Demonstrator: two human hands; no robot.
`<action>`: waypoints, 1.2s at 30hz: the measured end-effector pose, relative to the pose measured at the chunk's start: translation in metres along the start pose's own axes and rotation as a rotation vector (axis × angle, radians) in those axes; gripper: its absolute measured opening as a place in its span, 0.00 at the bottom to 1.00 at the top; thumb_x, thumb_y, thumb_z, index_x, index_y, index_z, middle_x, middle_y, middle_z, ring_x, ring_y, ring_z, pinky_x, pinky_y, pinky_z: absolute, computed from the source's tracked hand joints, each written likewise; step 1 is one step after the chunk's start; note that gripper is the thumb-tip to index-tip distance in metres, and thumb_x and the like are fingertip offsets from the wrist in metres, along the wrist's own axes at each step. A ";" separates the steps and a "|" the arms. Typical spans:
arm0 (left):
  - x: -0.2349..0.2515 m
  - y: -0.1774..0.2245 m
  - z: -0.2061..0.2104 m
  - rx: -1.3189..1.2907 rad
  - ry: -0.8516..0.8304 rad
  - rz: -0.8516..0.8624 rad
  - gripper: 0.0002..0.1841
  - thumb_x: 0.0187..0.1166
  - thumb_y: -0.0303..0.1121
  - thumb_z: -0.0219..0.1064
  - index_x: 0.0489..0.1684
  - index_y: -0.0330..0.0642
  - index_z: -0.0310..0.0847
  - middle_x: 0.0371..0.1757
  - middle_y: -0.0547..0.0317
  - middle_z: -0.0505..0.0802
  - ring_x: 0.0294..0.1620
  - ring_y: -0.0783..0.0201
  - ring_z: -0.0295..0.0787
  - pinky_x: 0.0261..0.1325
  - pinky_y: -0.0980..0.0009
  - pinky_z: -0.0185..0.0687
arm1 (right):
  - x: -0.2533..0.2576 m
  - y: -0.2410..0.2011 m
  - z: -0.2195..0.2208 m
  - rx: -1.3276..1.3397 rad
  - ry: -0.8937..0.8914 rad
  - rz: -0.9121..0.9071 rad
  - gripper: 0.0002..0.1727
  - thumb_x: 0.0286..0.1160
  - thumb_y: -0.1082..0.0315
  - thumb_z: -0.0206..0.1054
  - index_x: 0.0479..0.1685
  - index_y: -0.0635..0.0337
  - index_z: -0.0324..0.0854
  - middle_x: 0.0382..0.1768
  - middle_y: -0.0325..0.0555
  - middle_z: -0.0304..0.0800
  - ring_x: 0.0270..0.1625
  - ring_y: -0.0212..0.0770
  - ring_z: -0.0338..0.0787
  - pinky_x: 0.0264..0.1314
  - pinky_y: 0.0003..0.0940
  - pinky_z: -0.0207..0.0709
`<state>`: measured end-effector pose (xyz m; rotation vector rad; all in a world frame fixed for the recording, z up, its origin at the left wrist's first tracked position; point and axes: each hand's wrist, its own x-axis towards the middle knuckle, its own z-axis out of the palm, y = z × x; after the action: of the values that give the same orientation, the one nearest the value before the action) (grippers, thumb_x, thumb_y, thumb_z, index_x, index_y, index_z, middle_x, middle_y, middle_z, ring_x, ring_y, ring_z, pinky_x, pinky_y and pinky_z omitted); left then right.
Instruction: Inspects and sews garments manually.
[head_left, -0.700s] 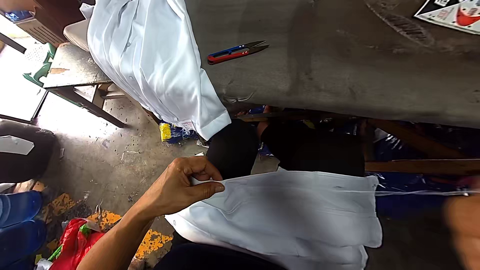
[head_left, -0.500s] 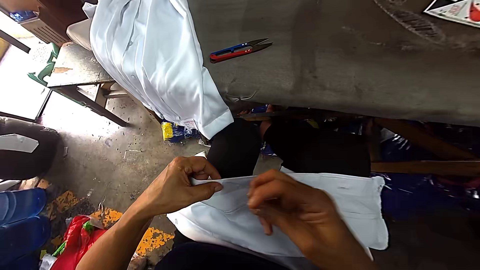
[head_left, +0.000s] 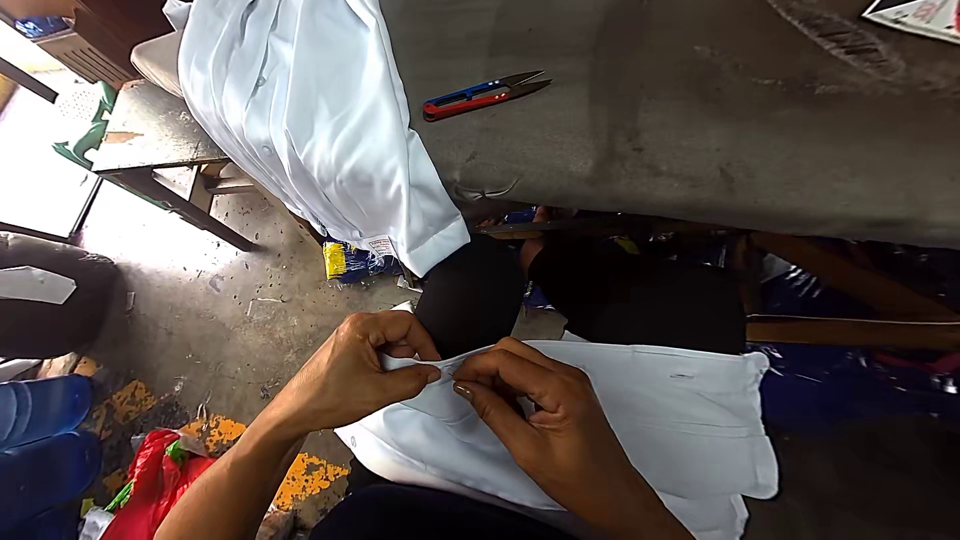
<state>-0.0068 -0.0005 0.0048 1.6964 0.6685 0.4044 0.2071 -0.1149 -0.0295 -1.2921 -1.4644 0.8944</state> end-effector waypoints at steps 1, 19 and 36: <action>0.000 0.000 0.000 0.001 0.001 -0.004 0.04 0.75 0.31 0.74 0.38 0.41 0.88 0.25 0.71 0.84 0.24 0.82 0.72 0.26 0.85 0.64 | 0.000 0.000 0.000 -0.005 0.002 -0.003 0.07 0.78 0.64 0.69 0.40 0.55 0.92 0.32 0.32 0.82 0.32 0.18 0.80 0.31 0.09 0.74; -0.001 0.002 0.000 -0.038 -0.004 -0.004 0.05 0.75 0.31 0.75 0.38 0.40 0.87 0.25 0.71 0.84 0.23 0.81 0.74 0.26 0.85 0.66 | 0.003 -0.001 0.003 -0.044 0.019 -0.020 0.07 0.78 0.64 0.68 0.41 0.55 0.92 0.33 0.32 0.83 0.32 0.17 0.79 0.32 0.08 0.72; -0.002 0.003 -0.003 -0.040 -0.015 0.021 0.07 0.75 0.32 0.76 0.37 0.40 0.86 0.26 0.70 0.85 0.25 0.81 0.75 0.27 0.84 0.68 | 0.009 -0.004 0.001 -0.076 0.001 -0.058 0.09 0.81 0.63 0.67 0.41 0.55 0.91 0.34 0.33 0.83 0.35 0.18 0.80 0.36 0.09 0.73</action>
<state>-0.0095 0.0003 0.0091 1.6684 0.6286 0.4170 0.2049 -0.1070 -0.0242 -1.2984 -1.5409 0.8066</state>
